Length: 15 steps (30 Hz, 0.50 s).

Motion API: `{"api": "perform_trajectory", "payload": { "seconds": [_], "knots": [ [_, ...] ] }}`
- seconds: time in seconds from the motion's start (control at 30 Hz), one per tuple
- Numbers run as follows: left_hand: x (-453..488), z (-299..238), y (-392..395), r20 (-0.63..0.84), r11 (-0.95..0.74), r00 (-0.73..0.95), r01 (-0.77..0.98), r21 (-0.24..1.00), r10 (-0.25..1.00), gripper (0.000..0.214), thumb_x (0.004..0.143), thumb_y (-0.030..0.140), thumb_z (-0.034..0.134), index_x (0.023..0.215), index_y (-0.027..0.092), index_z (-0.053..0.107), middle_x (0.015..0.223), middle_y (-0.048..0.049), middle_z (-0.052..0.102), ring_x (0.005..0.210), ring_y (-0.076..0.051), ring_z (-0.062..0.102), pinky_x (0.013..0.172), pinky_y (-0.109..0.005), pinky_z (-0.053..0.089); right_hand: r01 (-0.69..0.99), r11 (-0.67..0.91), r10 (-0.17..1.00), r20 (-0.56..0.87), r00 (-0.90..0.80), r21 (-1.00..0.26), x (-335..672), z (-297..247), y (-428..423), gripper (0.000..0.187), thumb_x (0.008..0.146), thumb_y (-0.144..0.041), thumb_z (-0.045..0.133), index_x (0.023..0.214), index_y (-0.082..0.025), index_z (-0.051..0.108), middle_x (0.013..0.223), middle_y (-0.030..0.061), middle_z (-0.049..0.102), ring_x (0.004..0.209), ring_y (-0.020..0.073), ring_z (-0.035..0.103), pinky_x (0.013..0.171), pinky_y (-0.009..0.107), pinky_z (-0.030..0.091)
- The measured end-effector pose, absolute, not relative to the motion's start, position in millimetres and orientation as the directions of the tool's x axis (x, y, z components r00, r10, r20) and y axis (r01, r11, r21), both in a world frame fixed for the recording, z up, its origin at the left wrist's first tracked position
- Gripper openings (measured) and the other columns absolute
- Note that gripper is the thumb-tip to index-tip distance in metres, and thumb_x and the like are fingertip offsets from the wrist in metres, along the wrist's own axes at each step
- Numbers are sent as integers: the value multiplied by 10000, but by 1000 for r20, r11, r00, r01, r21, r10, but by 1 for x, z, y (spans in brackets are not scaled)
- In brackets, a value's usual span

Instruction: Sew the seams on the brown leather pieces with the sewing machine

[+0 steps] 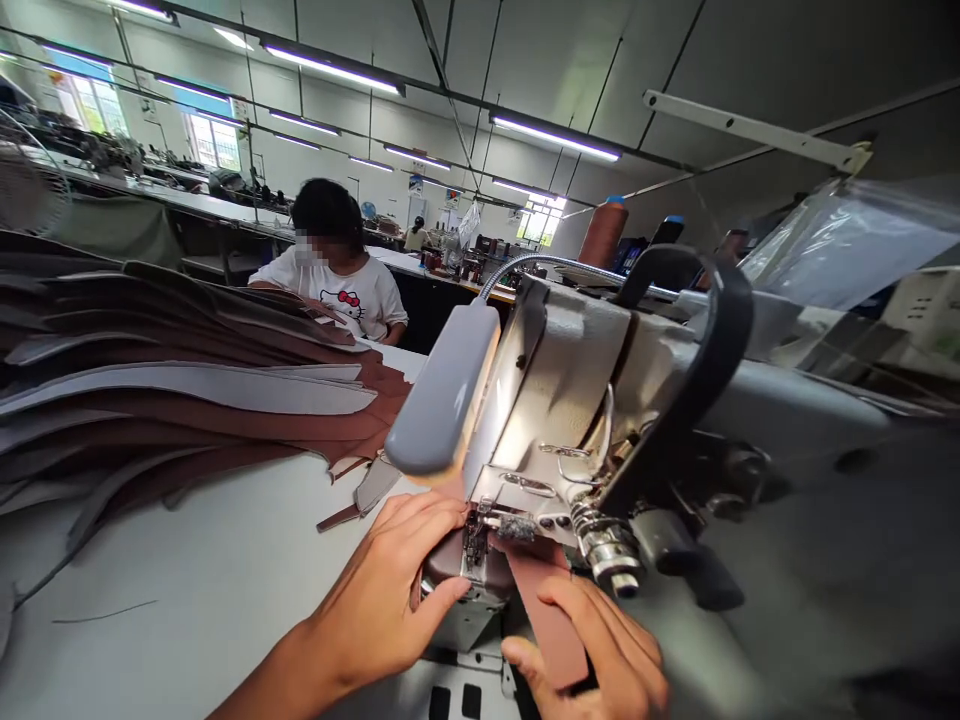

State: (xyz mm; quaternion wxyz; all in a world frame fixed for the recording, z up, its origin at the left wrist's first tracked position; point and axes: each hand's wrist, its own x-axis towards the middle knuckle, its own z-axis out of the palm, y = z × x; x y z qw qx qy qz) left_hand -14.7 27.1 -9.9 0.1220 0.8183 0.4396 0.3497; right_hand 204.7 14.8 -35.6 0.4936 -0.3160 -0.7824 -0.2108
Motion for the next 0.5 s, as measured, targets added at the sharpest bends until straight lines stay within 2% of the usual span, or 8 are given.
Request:
{"api": "perform_trajectory", "payload": {
  "seconds": [0.1, 0.2, 0.27, 0.4, 0.5],
  "knots": [
    [-13, -11, 26, 442, -563, 361, 639, 524, 821, 406, 784, 302, 630, 1166, 259, 499, 1128, -32, 585, 1046, -242, 500, 942, -391, 395, 659, 751, 338, 881, -330, -41, 205, -33, 17, 266, 823, -263, 615, 1037, -106, 636, 927, 95, 681, 825, 195, 639, 748, 296, 518],
    [-11, -13, 24, 425, -529, 330, 649, 547, 843, 508, 725, 327, 704, 1180, 269, 486, 1160, -21, 572, 1074, -251, 485, 952, -391, 389, 662, 746, 344, 893, -291, -72, 202, -34, 17, 229, 811, -60, 574, 1015, -126, 652, 886, 59, 694, 863, 165, 643, 827, 258, 492],
    [-9, -14, 22, 411, -509, 314, 657, 557, 856, 579, 675, 317, 744, 1189, 263, 483, 1187, -26, 561, 1099, -262, 474, 963, -396, 382, 682, 729, 337, 902, -270, -68, 200, -37, 18, 244, 806, -4, 553, 980, -133, 667, 853, 45, 701, 862, 143, 653, 853, 218, 476],
    [-4, -11, 25, 364, -467, 301, 665, 583, 882, 543, 633, 309, 768, 1114, 220, 533, 1120, -59, 578, 1051, -292, 493, 929, -445, 393, 715, 681, 433, 873, -224, -155, 203, -43, 29, 244, 865, -64, 493, 972, -168, 686, 881, 32, 709, 860, 131, 670, 840, 178, 495],
    [-2, -8, 31, 313, -418, 279, 668, 616, 908, 470, 629, 322, 776, 1028, 182, 572, 1042, -79, 598, 990, -303, 526, 892, -476, 413, 703, 681, 493, 837, -237, -202, 210, -41, 39, 230, 886, -137, 480, 968, -173, 691, 880, 35, 714, 780, 136, 686, 712, 162, 542]
  ]
}}
